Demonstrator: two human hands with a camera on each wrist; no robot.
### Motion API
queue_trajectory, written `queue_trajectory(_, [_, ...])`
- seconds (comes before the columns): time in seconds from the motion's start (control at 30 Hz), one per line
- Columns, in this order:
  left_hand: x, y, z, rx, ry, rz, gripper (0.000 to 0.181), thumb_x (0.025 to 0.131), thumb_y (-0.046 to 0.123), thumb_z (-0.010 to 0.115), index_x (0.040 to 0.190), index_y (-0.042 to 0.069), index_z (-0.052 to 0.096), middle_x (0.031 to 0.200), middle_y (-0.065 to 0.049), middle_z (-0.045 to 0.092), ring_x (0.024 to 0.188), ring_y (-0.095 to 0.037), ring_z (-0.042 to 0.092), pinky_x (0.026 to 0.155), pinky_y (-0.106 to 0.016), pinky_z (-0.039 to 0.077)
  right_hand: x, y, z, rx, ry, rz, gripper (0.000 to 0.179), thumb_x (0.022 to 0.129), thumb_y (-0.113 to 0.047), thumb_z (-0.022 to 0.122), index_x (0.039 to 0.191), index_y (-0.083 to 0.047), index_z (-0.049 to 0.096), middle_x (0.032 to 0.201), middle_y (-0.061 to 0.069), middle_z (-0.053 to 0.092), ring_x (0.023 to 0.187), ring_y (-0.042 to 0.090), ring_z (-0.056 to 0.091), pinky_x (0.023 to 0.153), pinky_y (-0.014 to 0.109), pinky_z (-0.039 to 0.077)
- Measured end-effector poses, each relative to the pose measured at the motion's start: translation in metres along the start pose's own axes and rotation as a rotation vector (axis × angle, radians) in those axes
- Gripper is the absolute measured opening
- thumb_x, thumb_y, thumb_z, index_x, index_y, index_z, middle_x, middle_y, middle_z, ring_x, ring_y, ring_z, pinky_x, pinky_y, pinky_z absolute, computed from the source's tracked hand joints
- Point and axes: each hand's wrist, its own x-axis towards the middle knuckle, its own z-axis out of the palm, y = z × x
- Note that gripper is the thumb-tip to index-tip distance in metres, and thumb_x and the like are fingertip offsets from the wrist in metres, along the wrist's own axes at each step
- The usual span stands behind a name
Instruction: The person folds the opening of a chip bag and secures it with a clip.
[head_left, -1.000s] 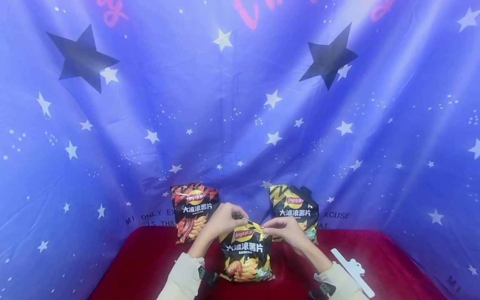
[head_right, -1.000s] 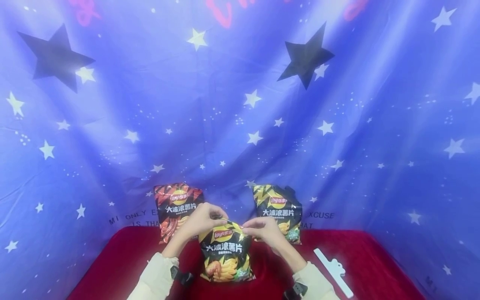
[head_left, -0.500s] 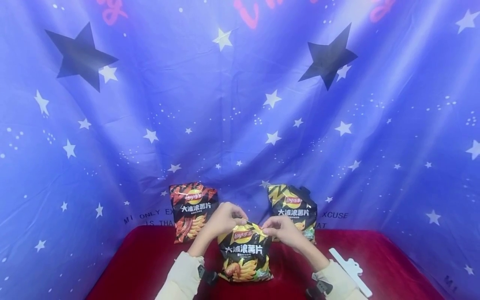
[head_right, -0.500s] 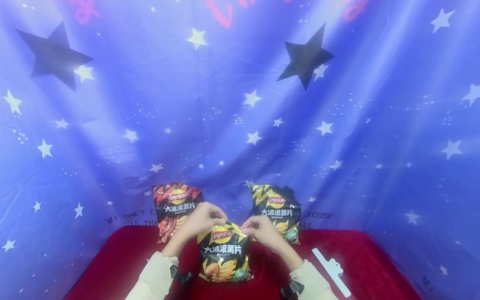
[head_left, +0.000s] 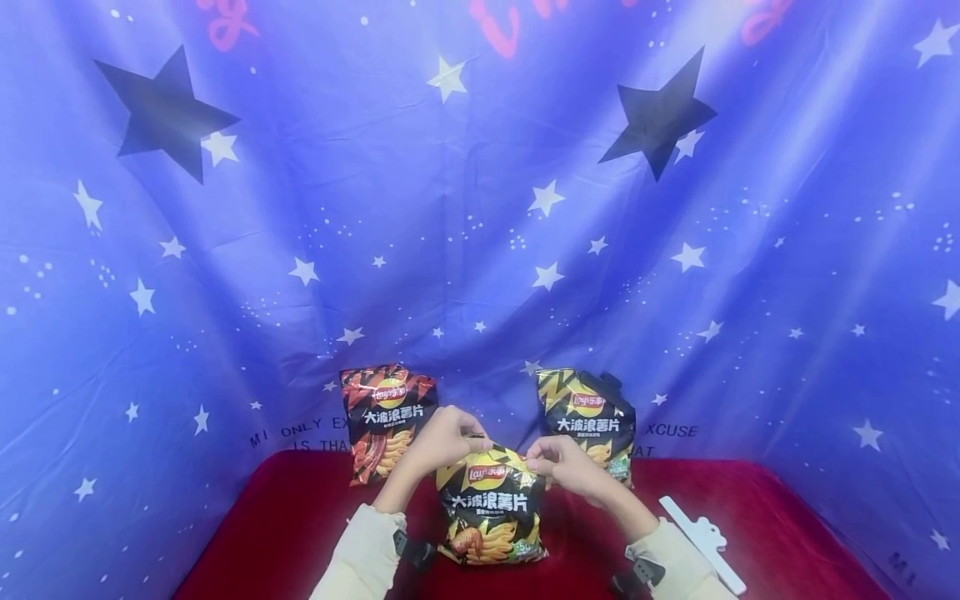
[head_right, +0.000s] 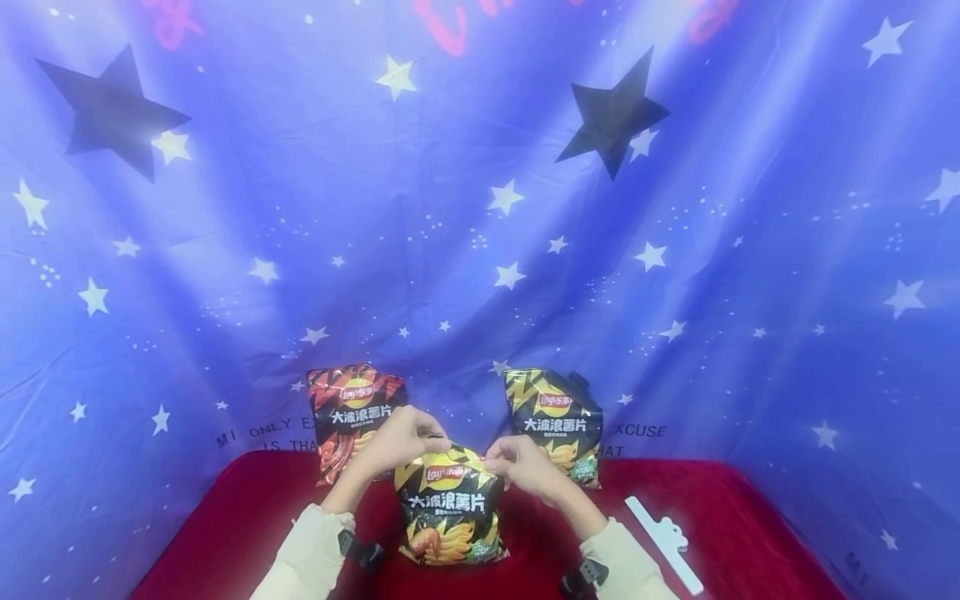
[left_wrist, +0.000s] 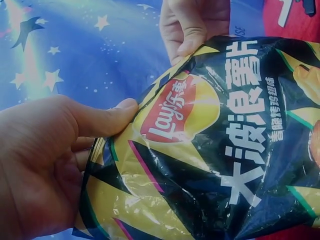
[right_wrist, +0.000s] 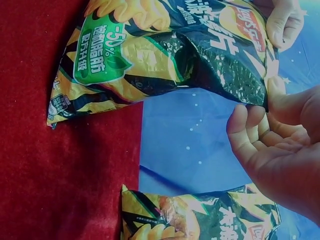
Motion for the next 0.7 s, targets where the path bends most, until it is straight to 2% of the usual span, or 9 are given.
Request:
queue_trajectory(0.37, [-0.0006, -0.0011, 0.0020, 0.051, -0.008, -0.010, 0.012, 0.091, 0.025, 0.074, 0.083, 0.017, 0.077, 0.080, 0.005, 0.072, 0.069, -0.008, 0.057, 0.069, -0.029, 0.049, 0.0026, 0.0046, -0.0049, 0.013, -0.023, 0.009, 0.017, 0.095, -0.007, 0.066, 0.096, 0.010, 0.064, 0.082, -0.002, 0.062, 0.068, 0.009, 0.055, 0.061, 0.023, 0.052])
queue_trajectory(0.7, [0.0001, -0.0015, 0.0037, 0.056, -0.011, -0.009, 0.012, 0.092, 0.024, 0.073, 0.085, 0.015, 0.076, 0.081, 0.004, 0.072, 0.067, -0.008, 0.056, 0.067, -0.028, 0.049, 0.0032, 0.0041, -0.0063, 0.001, -0.041, -0.002, 0.018, 0.095, -0.006, 0.065, 0.096, 0.012, 0.063, 0.079, -0.003, 0.060, 0.065, 0.008, 0.053, 0.060, 0.023, 0.051])
